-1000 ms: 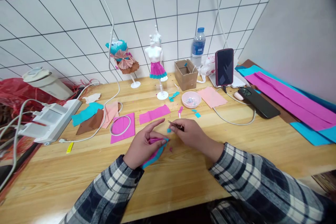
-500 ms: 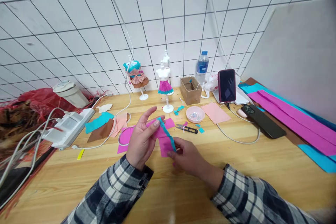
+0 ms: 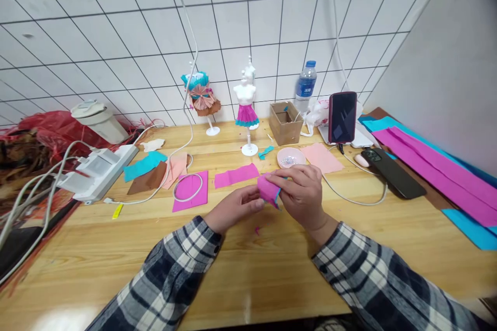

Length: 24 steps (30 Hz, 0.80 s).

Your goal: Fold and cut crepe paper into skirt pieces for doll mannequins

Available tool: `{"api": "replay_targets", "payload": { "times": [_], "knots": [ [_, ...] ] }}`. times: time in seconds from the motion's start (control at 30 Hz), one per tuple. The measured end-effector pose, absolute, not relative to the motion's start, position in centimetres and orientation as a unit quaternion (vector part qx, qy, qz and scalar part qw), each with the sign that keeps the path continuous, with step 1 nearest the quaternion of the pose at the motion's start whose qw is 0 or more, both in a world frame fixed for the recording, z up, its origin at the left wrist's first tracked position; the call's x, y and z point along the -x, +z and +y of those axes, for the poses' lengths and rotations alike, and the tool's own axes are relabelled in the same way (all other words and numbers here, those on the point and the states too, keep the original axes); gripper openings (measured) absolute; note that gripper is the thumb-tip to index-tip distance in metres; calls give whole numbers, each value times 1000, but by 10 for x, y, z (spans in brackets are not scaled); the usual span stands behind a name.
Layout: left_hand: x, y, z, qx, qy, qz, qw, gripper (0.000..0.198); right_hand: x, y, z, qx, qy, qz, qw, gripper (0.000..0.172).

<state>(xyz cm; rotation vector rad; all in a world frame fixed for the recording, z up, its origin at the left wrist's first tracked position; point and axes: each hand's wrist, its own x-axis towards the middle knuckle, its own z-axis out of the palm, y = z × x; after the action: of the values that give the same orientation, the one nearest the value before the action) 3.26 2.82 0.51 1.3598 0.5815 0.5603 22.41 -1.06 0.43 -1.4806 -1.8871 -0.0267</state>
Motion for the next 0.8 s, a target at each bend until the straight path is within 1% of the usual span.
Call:
{"api": "replay_targets", "payload": {
  "times": [0.07, 0.1, 0.33, 0.4, 0.47, 0.6, 0.8],
  "knots": [
    [-33, 8, 25, -605, 224, 287, 708, 37, -223, 3, -10, 588, -11, -721, 366, 29],
    [-32, 9, 23, -600, 220, 300, 708, 35, -223, 2, -9, 591, -12, -717, 371, 29],
    [-26, 10, 18, -539, 206, 312, 755, 40, -226, 1, -8, 587, -37, -708, 390, 28],
    [-27, 9, 17, -534, 204, 299, 764, 39, -226, 0, -8, 584, -52, -705, 398, 27],
    [-27, 9, 17, -527, 203, 289, 773, 39, -227, -1, -7, 569, -77, -701, 424, 25],
    [-26, 8, 17, -509, 193, 291, 787, 51, -230, -6, -2, 534, -125, -689, 474, 22],
    [-21, 5, 17, -479, 158, 320, 802, 41, -234, -7, 0, 534, -132, -691, 469, 25]
  ]
}}
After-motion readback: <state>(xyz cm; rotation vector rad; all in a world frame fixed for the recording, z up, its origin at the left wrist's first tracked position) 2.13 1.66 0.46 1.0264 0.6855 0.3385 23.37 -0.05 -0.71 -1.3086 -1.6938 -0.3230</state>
